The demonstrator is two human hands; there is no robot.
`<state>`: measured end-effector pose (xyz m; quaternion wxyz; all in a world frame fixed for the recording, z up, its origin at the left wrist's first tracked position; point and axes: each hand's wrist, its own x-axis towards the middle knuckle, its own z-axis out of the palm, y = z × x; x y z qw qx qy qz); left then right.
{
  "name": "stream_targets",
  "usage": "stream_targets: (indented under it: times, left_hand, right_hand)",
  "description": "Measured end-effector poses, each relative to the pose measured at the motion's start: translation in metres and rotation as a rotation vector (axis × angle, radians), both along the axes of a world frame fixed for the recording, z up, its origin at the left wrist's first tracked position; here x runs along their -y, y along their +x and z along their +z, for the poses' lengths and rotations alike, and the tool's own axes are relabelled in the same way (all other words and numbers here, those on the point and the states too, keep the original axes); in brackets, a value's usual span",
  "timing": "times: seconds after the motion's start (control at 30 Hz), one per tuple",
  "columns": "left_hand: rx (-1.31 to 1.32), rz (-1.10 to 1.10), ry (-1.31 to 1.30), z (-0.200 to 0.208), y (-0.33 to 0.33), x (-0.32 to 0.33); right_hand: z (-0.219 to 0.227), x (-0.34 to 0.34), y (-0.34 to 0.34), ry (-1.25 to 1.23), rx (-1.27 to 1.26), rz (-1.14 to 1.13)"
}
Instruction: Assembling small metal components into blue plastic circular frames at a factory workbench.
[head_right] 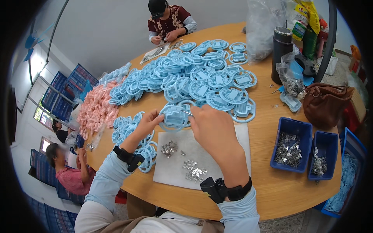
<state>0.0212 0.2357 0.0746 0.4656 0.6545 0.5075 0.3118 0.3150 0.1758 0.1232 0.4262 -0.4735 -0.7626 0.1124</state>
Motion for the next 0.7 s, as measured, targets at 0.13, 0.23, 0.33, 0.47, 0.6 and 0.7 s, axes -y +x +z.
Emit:
stream_targets:
  times: [0.13, 0.23, 0.33, 0.47, 0.6, 0.7]
  left_hand:
    - [0.051, 0.142, -0.235, -0.013, -0.006, -0.016]
    - [0.100, 0.156, -0.262, -0.022, 0.015, -0.038]
    - [-0.058, 0.133, -0.273, -0.038, 0.014, -0.064]
    - [-0.205, 0.070, -0.276, -0.030, 0.033, -0.073]
    - [-0.152, 0.068, -0.201, -0.029, 0.026, -0.071]
    - [-0.046, 0.073, -0.148, -0.029, 0.016, -0.063]
  right_hand:
    - [0.005, 0.001, -0.003, -0.072, 0.023, 0.017]
    - [-0.001, -0.002, -0.004, 0.007, 0.029, 0.027]
    - [-0.002, -0.001, -0.008, -0.006, 0.048, 0.039]
    - [-0.002, -0.002, -0.003, -0.025, 0.055, 0.011]
    - [0.000, -0.002, -0.001, -0.010, 0.035, 0.009]
    - [0.003, -0.001, -0.001, -0.030, 0.036, 0.008]
